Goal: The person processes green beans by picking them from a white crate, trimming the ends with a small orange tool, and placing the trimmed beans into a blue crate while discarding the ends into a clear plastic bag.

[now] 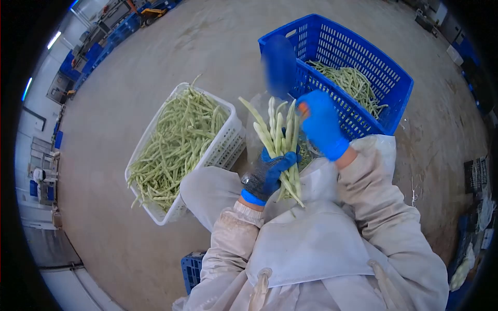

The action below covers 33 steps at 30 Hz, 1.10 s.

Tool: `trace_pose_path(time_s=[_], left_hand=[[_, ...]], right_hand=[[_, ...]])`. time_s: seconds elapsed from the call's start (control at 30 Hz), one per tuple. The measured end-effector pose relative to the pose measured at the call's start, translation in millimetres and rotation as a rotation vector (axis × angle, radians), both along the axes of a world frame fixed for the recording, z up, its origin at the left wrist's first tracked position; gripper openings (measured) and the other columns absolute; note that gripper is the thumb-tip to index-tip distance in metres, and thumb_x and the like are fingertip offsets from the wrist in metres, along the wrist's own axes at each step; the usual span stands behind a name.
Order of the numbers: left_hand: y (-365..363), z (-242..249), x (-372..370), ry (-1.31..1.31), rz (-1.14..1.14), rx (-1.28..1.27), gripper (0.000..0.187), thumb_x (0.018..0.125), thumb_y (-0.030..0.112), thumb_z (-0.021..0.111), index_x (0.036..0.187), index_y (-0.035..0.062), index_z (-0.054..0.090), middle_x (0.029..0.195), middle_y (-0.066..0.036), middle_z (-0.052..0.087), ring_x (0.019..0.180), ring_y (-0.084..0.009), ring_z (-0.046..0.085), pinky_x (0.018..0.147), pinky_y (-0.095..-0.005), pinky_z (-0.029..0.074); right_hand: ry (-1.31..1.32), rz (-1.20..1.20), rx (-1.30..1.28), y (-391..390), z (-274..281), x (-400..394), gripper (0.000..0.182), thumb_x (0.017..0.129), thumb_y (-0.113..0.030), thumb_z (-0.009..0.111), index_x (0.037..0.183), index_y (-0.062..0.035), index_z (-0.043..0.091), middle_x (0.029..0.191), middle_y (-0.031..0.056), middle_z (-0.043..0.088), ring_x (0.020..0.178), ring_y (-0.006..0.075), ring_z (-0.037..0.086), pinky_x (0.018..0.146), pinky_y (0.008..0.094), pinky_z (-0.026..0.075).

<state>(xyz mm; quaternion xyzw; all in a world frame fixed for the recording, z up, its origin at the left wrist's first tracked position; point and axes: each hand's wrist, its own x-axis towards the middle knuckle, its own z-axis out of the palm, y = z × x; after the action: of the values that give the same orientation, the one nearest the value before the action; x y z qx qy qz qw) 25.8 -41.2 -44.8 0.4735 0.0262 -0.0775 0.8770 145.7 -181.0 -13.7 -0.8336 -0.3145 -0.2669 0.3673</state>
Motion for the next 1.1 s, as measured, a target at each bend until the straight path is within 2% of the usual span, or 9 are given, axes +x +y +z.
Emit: trace_pose_path(time_s=[0.07,0.17,0.2,0.3,0.53,0.8,0.9,1.0,1.1], left_hand=[[0.1,-3.1,-3.5,0.028,0.028,-0.06,0.042,0.081,0.01,0.06,0.119,0.0002,0.046,0.1,-0.009,0.057,0.09,-0.0193,0.057,0.078,-0.0307,0.049],[1.1,-0.8,-0.8,0.073,0.177,-0.184,0.04,0.082,0.01,0.059,0.118,-0.0004,0.047,0.099,-0.01,0.058,0.09,-0.0201,0.058,0.078,-0.0312,0.049],[0.1,0.4,3.5,0.097,0.304,-0.246,0.038,0.083,0.01,0.059,0.117,-0.0007,0.048,0.098,-0.011,0.058,0.09,-0.0206,0.058,0.078,-0.0316,0.049],[6.4,-16.2,11.0,0.001,0.284,-0.242,0.032,0.084,0.009,0.058,0.113,-0.0002,0.05,0.097,-0.01,0.059,0.088,-0.0196,0.058,0.078,-0.0319,0.049],[2.2,-19.7,9.7,-0.068,0.466,-0.121,0.036,0.084,0.01,0.059,0.116,0.0012,0.047,0.102,-0.009,0.056,0.091,-0.0213,0.058,0.079,-0.0319,0.049],[-0.6,-39.3,11.1,-0.035,0.502,-0.166,0.035,0.084,0.006,0.058,0.117,0.0013,0.047,0.097,-0.01,0.058,0.093,-0.0205,0.058,0.08,-0.0321,0.049],[-1.3,-47.7,12.0,-0.127,0.54,-0.01,0.033,0.083,0.004,0.057,0.115,0.0011,0.048,0.094,-0.01,0.058,0.09,-0.0191,0.058,0.078,-0.0304,0.049],[-7.0,-36.2,10.8,0.012,0.58,-0.149,0.037,0.082,0.001,0.058,0.117,0.0017,0.047,0.095,-0.009,0.058,0.086,-0.0185,0.058,0.075,-0.0297,0.05],[-9.8,-34.4,12.3,-0.197,0.733,0.16,0.04,0.081,0.001,0.059,0.119,0.0029,0.045,0.096,-0.008,0.057,0.083,-0.0173,0.058,0.073,-0.0295,0.05]], right_hand=[[0.048,-0.131,0.04,-20.9,0.8,20.8,0.015,0.074,-0.007,0.057,0.088,-0.0038,0.061,0.087,0.0164,0.056,0.082,0.0336,0.053,0.072,0.0409,0.043],[0.078,-0.05,-0.095,-32.4,15.7,-2.5,0.021,0.075,-0.006,0.058,0.096,-0.0044,0.061,0.087,0.0162,0.056,0.083,0.0334,0.054,0.072,0.0405,0.044],[0.231,0.075,-0.052,-31.1,16.2,-14.7,0.021,0.075,-0.006,0.058,0.096,-0.0053,0.061,0.087,0.0152,0.056,0.083,0.0329,0.055,0.071,0.0404,0.045],[0.471,0.408,-0.095,-15.5,23.5,-60.3,0.021,0.077,-0.009,0.057,0.098,-0.0087,0.062,0.091,0.0125,0.056,0.084,0.0306,0.056,0.068,0.0406,0.046],[0.275,0.343,-0.343,6.9,6.0,-86.0,0.03,0.078,-0.009,0.058,0.108,-0.0131,0.061,0.087,0.0082,0.053,0.084,0.0284,0.055,0.067,0.0387,0.046],[0.278,0.262,-0.443,19.6,-0.9,-84.6,0.022,0.073,-0.005,0.057,0.095,-0.0089,0.055,0.086,0.0111,0.052,0.084,0.0303,0.054,0.066,0.0401,0.046],[0.286,0.225,-0.413,21.8,-9.3,-82.5,0.019,0.073,-0.005,0.057,0.091,-0.0068,0.053,0.085,0.0124,0.052,0.082,0.0317,0.054,0.066,0.0409,0.046],[0.242,0.146,-0.423,16.6,-12.9,-77.0,0.016,0.073,-0.006,0.057,0.088,-0.0039,0.052,0.085,0.0145,0.052,0.083,0.0322,0.054,0.068,0.0404,0.046],[0.231,-0.002,-0.453,1.3,-18.5,-61.7,0.015,0.073,-0.005,0.056,0.086,-0.0019,0.052,0.086,0.0167,0.052,0.084,0.0325,0.054,0.07,0.0398,0.046]])
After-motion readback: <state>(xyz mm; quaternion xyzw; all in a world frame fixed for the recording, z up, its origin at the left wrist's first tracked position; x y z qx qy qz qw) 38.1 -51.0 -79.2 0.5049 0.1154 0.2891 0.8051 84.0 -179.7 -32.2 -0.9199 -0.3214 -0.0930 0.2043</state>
